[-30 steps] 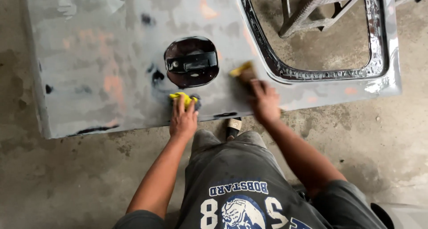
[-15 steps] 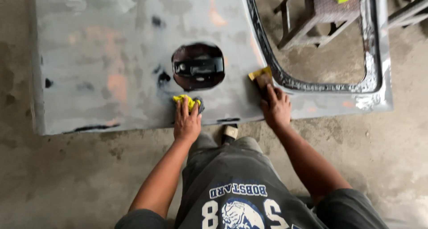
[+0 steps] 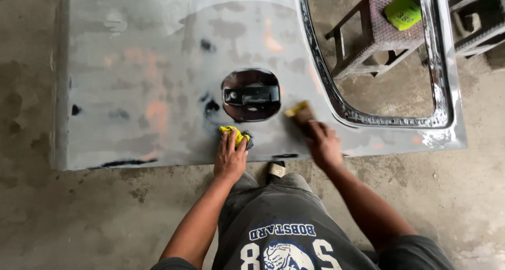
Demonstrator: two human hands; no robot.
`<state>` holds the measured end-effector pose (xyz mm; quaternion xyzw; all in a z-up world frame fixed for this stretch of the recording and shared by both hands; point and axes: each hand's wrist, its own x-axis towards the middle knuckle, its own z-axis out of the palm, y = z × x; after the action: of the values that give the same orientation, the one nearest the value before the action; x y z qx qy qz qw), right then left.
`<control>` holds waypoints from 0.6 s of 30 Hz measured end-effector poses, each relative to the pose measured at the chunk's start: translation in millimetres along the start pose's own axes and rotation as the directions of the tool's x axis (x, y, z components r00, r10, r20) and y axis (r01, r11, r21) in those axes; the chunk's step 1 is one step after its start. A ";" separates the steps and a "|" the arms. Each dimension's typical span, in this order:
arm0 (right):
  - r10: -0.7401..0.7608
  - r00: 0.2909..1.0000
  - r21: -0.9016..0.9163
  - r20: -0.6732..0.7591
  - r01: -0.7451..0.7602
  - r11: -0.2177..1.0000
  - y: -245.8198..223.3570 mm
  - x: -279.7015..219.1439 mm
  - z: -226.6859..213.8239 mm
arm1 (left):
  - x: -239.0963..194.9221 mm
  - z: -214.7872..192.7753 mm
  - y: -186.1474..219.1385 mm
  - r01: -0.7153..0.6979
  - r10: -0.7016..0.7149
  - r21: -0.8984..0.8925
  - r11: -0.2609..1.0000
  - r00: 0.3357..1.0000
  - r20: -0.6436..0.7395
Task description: Sanding a car door or panel with sandpaper and water.
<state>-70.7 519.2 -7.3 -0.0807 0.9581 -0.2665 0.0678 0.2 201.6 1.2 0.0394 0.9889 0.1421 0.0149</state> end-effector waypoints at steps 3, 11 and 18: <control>0.086 0.993 -0.031 -0.077 -0.088 0.996 -4.5 2.9 1.9 | 1.5 0.3 -19.2 -0.007 0.007 -0.012 1.000 1.000 0.000; -0.071 0.997 0.059 -0.012 0.071 0.996 -130.4 -9.2 64.4 | 14.8 -21.6 -92.5 0.011 -0.011 -0.020 1.000 1.000 -0.010; -0.304 0.942 -0.074 0.142 0.317 0.946 -140.2 -5.1 113.9 | 12.1 -23.4 -155.4 0.020 -0.020 -0.042 0.999 1.000 0.008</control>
<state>-29.5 344.9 -30.4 -0.2509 0.9387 -0.2217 0.0824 -24.2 47.4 -20.5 0.0298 0.9861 0.1624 0.0211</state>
